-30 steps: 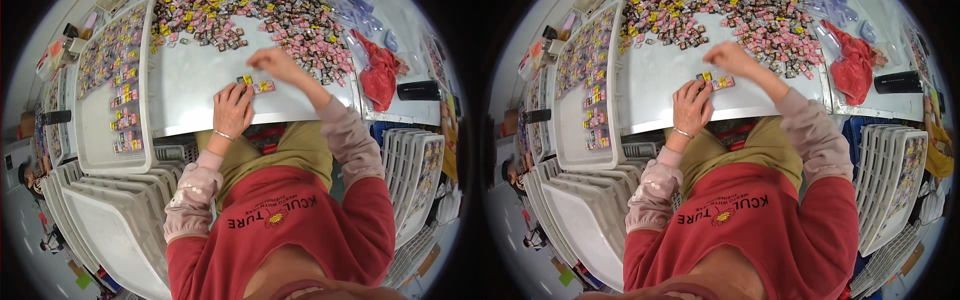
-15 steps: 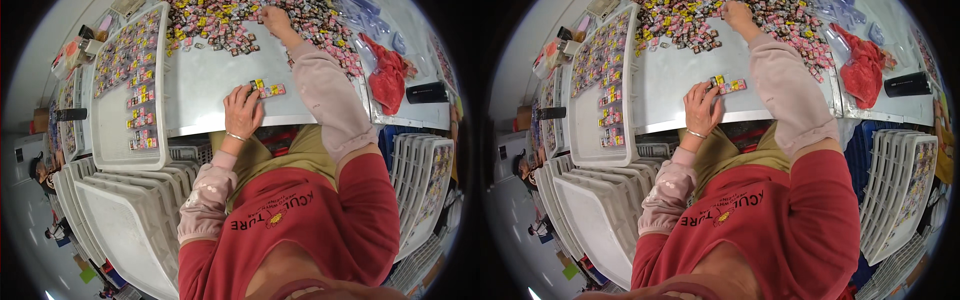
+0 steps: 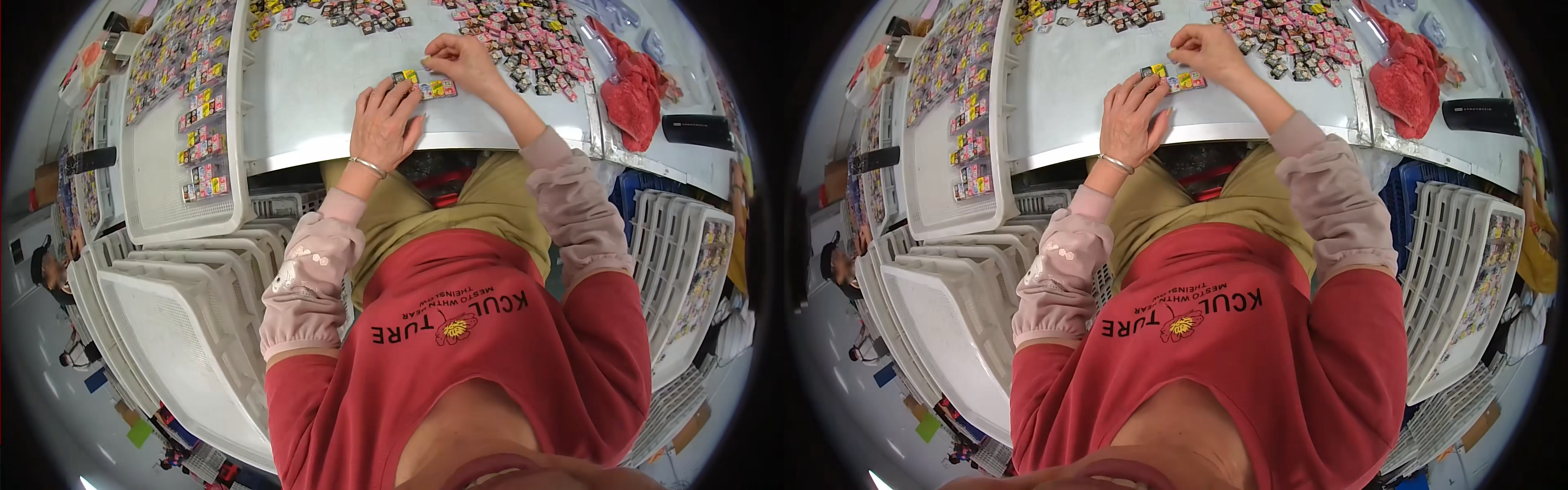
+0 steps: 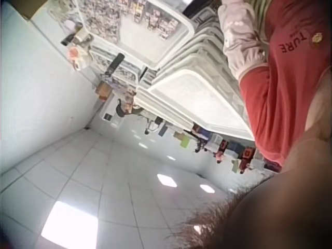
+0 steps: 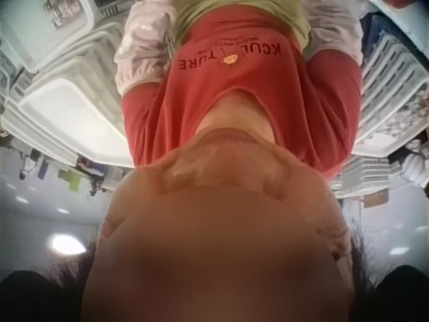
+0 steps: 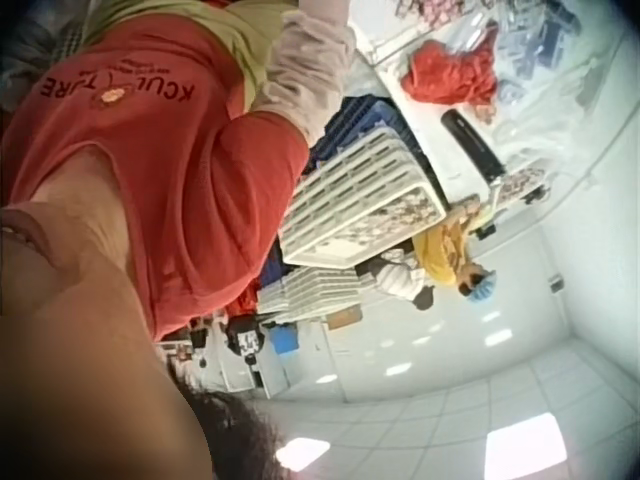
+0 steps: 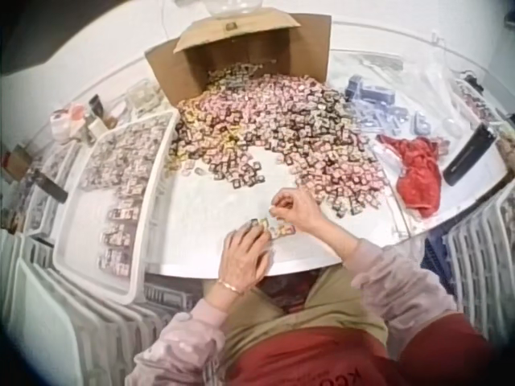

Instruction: Sorting small colorful toy pieces and placing them into clear plastic containers at a factory workstation.

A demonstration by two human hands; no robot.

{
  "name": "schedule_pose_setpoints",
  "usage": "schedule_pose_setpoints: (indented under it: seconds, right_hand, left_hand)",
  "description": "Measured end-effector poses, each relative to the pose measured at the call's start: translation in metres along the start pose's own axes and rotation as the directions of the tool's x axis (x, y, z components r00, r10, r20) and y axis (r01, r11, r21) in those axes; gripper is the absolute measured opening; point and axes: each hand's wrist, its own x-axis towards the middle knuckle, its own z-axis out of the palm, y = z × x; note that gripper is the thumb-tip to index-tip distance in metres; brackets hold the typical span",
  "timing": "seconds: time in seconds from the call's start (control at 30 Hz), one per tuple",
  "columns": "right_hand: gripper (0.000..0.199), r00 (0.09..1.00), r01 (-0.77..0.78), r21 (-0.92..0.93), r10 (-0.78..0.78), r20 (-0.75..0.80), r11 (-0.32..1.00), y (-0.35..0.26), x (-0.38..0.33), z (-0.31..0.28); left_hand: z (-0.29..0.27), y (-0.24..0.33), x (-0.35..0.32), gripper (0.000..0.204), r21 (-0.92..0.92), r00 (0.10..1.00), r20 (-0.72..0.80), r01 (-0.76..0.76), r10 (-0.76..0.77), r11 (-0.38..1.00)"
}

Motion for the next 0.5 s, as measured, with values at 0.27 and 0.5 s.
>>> schedule_pose_setpoints:
  seconds: [0.27, 0.5]
  right_hand:
    - [0.015, 0.97, 0.172, -0.505, -0.234, -0.062, 0.846, -0.004, -0.018, 0.014]
    - [0.012, 0.95, 0.263, -0.549, -0.311, 0.005, 0.794, -0.01, -0.016, 0.002]
  left_hand:
    - [0.002, 0.001, 0.0, 0.036, 0.0, 1.0, -0.021, 0.01, -0.01, 1.0]
    - [0.002, -0.002, -0.002, 0.04, -0.001, 1.0, -0.011, 0.013, -0.013, 1.0]
